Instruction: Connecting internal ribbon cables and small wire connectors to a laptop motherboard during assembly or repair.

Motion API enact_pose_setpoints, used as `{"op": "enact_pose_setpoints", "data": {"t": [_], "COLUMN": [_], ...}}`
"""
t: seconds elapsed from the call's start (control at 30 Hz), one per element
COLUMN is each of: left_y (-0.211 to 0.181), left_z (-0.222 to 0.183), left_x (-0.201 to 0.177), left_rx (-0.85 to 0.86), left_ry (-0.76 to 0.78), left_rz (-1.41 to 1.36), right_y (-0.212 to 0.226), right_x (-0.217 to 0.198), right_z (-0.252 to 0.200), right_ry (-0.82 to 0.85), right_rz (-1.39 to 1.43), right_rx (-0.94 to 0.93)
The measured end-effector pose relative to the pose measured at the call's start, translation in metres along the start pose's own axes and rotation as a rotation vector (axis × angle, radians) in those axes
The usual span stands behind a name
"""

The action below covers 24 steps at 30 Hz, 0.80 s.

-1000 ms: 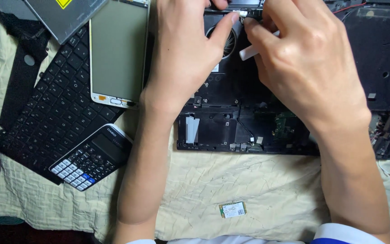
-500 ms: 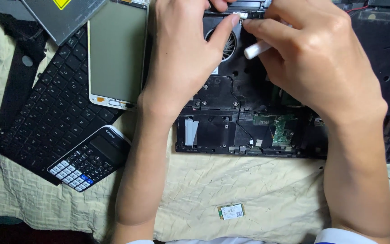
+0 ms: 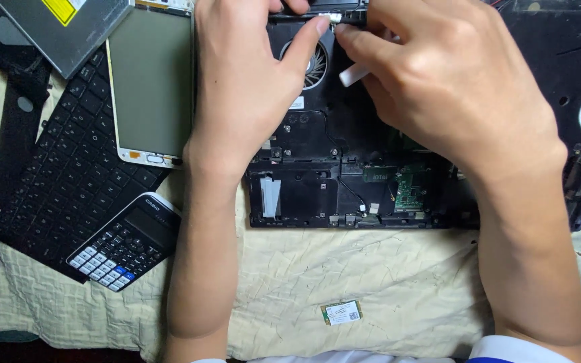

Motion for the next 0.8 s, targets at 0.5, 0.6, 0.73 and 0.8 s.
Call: {"op": "enact_pose_setpoints", "data": {"t": [0.5,0.6,0.73,0.8], "left_y": [0.003,0.001,0.003,0.004], "left_z": [0.000,0.001,-0.001,-0.001], "left_x": [0.002,0.001,0.002,0.000], "left_rx": [0.052,0.056,0.024,0.049], "left_ry": [-0.027,-0.027,-0.012,-0.022], "left_rz": [0.018,0.045,0.033,0.036], "right_y": [0.001,0.002,-0.005,-0.009], "right_x": [0.004,0.008,0.004,-0.005], "right_z": [0.003,0.003,0.003,0.004], "right_ry": [0.011,-0.024,-0.049,-0.083], "right_rz": [-0.125,-0.139,0.077,0.468], "right_rx": [-0.015,0.000,0.032,-0.013]}}
Point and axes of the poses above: each hand's wrist, its own z-axis towards the middle knuckle, its own x-axis out of the palm, y = z × x, the point moved 1 cm from there along z, towards the middle knuckle
